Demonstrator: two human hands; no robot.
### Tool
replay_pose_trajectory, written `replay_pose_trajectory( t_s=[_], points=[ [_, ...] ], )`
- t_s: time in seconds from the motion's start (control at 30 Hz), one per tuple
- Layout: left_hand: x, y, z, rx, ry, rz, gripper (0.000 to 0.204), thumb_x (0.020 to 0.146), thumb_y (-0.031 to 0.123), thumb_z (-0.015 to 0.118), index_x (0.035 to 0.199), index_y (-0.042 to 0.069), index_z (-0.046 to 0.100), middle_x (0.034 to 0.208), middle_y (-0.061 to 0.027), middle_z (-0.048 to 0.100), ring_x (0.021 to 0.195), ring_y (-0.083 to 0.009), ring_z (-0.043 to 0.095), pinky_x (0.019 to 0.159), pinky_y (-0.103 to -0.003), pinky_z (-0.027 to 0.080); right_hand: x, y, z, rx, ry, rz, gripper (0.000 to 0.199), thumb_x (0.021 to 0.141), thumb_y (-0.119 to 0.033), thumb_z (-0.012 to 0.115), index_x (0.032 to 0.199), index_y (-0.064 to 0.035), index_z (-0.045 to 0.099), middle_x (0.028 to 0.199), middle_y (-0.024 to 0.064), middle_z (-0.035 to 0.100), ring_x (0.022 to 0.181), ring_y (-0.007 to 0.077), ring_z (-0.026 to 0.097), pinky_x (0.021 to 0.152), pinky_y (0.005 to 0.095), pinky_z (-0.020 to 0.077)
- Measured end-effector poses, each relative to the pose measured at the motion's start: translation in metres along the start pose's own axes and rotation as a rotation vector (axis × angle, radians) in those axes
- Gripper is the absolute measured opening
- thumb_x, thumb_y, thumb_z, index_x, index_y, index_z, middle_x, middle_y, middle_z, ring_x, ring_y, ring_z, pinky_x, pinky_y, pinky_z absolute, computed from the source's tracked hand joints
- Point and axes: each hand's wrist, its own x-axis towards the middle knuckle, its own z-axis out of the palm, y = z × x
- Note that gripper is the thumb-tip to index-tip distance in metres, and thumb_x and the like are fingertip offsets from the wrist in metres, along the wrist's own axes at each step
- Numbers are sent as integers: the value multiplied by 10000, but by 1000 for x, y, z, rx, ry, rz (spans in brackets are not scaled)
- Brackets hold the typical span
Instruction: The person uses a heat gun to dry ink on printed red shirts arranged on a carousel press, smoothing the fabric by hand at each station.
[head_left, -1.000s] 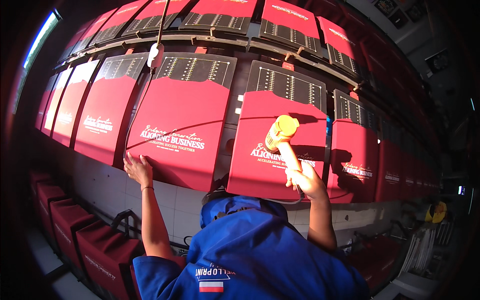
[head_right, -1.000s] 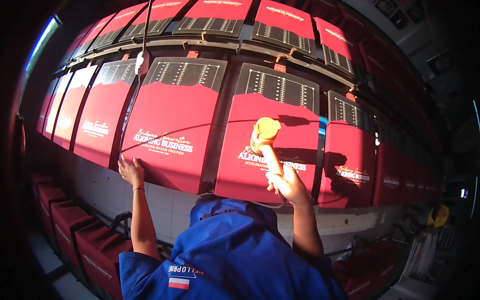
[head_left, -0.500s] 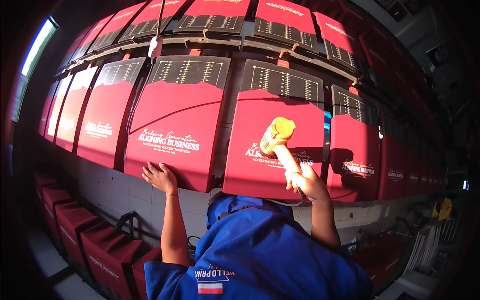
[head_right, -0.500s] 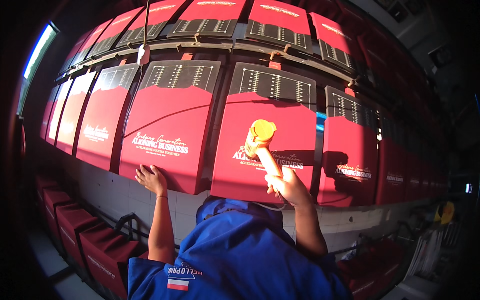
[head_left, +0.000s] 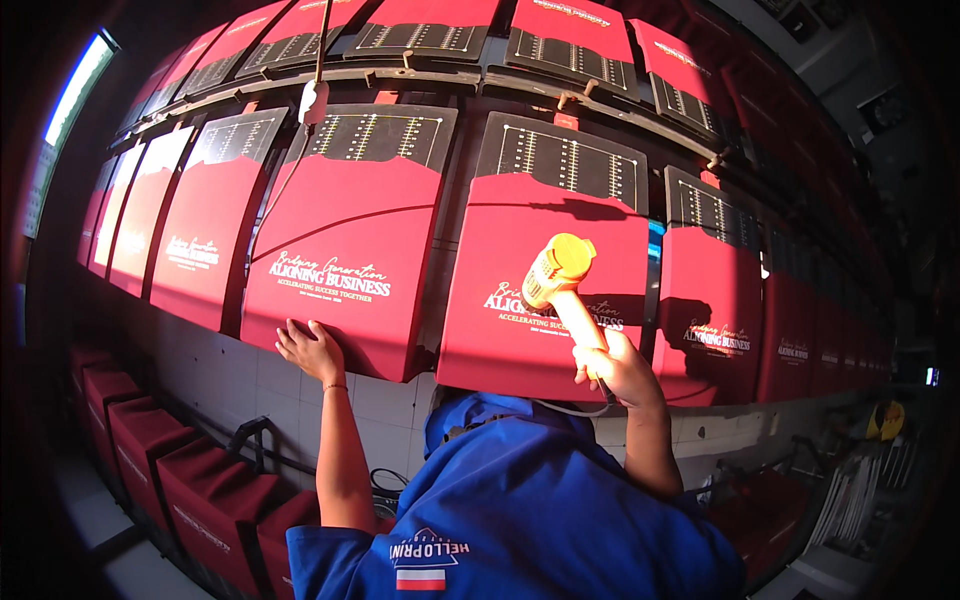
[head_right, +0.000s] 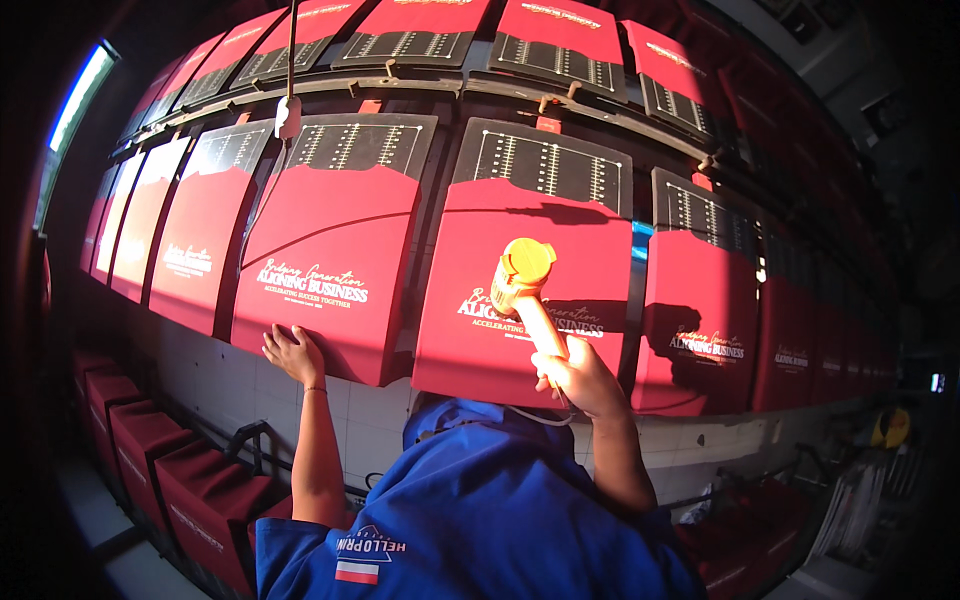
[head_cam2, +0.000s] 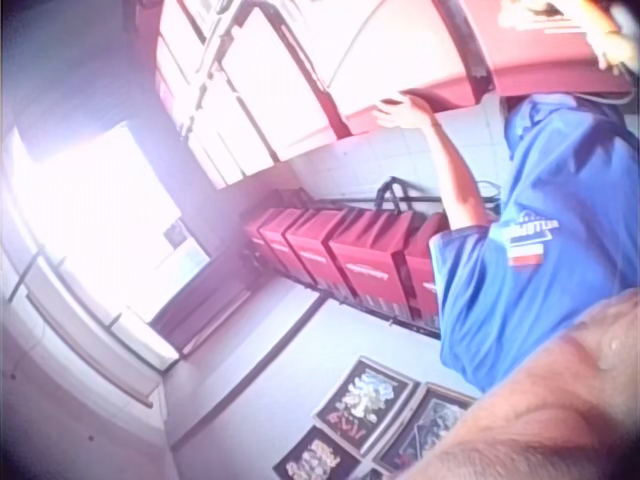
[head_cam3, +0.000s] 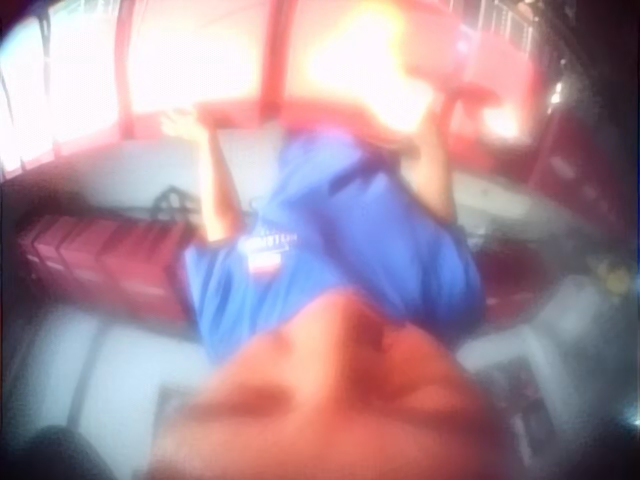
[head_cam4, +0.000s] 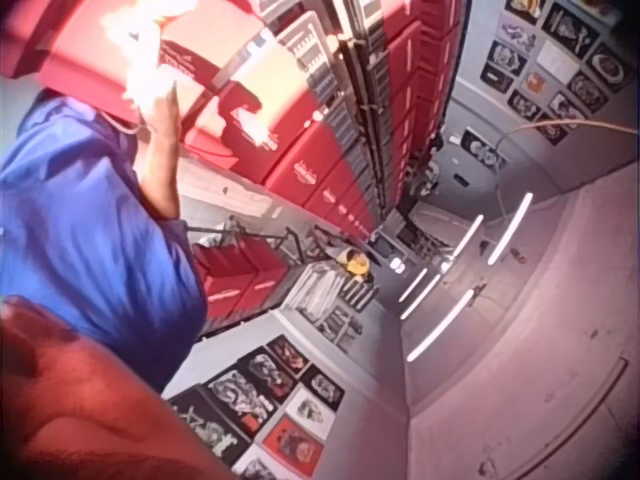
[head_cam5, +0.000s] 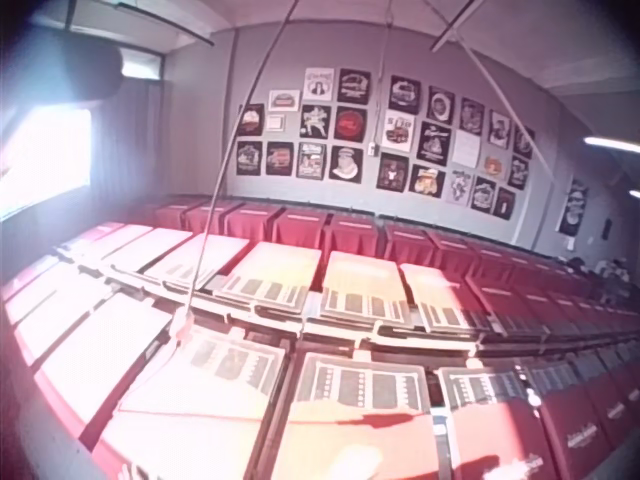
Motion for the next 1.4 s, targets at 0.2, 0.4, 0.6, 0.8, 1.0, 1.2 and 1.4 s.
replay_pose_trajectory(
  t_s=[0.2,0.4,0.6,0.8,1.0,1.2,1.4],
  points=[
    [1,-2,0,-1,-2,4,552,943,363,528,1402,69,442,1497,-203,343,1390,-424,245,1140,-483,238,1,2,-10,6,19,-3,190,873,-171,600,926,10,576,683,65,617,573,106,586,497,231,450],
    [0,0,0,-4,3,8,548,943,366,529,1395,67,448,1488,-202,351,1389,-419,249,1140,-483,242,-3,7,-15,5,45,-3,172,882,-181,609,886,-12,576,673,45,609,570,97,587,495,241,452],
    [1,-4,4,11,33,25,556,945,414,518,1397,94,458,1485,-192,365,1383,-415,267,1139,-480,244,-13,8,-9,-10,74,13,174,870,-182,615,897,-19,558,652,43,601,542,83,568,477,231,448],
    [1,0,2,-7,11,17,541,946,372,527,1384,62,461,1488,-200,354,1383,-424,257,1136,-485,247,-18,12,-7,-6,97,32,185,867,-179,622,930,-18,556,670,36,601,552,83,579,484,221,457],
    [2,-6,6,-4,27,28,537,949,378,521,1383,67,463,1485,-200,357,1381,-424,262,1135,-488,246,-15,15,-13,43,68,31,200,872,-181,634,935,-10,554,667,40,597,557,87,585,485,222,457],
    [0,-6,7,12,47,48,536,949,385,521,1376,66,470,1477,-206,367,1369,-435,273,1129,-498,250,-15,20,-29,21,147,49,190,882,-175,617,939,-6,552,671,44,599,568,94,597,479,226,460],
    [1,-7,8,5,51,50,545,948,396,520,1378,65,471,1473,-212,369,1365,-439,277,1123,-502,258,-16,19,-27,64,187,-56,141,886,-157,587,916,-21,563,672,30,575,567,89,591,473,229,459]
  ],
)
